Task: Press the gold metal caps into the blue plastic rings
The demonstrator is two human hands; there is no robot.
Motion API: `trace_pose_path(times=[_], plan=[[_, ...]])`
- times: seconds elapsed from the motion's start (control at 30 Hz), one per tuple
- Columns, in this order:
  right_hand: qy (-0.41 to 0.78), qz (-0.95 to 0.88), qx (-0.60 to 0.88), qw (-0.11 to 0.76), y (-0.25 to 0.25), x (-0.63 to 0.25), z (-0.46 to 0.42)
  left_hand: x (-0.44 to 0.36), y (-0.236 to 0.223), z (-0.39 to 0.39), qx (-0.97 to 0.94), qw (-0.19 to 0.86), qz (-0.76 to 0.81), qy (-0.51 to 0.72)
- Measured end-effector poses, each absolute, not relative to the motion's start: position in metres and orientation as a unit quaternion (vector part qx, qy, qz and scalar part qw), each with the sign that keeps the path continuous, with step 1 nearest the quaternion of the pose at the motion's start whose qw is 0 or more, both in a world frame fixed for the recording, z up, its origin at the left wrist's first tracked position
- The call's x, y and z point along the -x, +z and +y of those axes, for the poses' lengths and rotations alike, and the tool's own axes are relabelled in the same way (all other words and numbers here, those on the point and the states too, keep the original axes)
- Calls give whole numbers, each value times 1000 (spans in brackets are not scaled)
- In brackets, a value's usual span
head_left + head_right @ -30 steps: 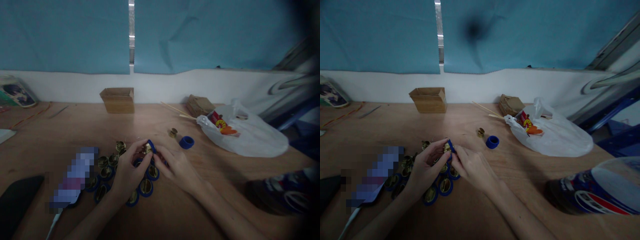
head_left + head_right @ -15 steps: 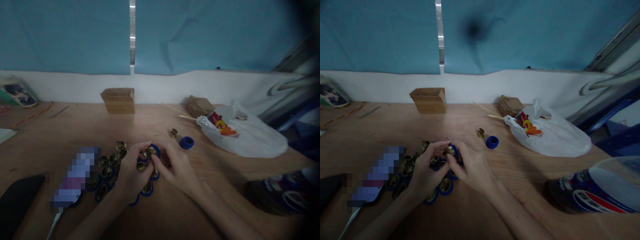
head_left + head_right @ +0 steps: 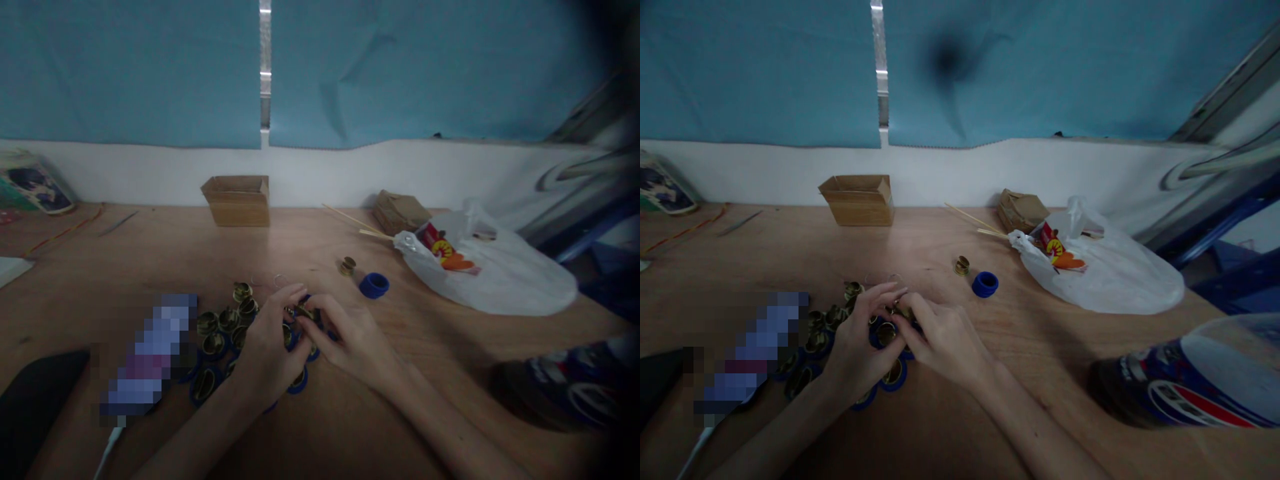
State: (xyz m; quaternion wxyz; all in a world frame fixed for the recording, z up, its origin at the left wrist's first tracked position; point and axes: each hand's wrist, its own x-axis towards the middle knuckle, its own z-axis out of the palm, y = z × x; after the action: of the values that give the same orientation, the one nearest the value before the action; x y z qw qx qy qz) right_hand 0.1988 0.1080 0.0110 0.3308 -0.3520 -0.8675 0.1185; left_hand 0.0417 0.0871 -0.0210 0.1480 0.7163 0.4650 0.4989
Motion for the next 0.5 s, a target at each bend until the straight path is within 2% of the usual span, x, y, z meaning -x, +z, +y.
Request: trace_pose_path(times=[0.23, 0.4, 0.5], plan=[[123, -864, 363, 325, 8, -197, 107, -41, -23, 88, -734, 119, 457, 488], [103, -804, 432, 395, 10, -200, 111, -38, -11, 89, -742, 98, 460, 478], [99, -767, 486, 406, 12, -206, 121, -33, -4, 93, -734, 73, 478, 478]])
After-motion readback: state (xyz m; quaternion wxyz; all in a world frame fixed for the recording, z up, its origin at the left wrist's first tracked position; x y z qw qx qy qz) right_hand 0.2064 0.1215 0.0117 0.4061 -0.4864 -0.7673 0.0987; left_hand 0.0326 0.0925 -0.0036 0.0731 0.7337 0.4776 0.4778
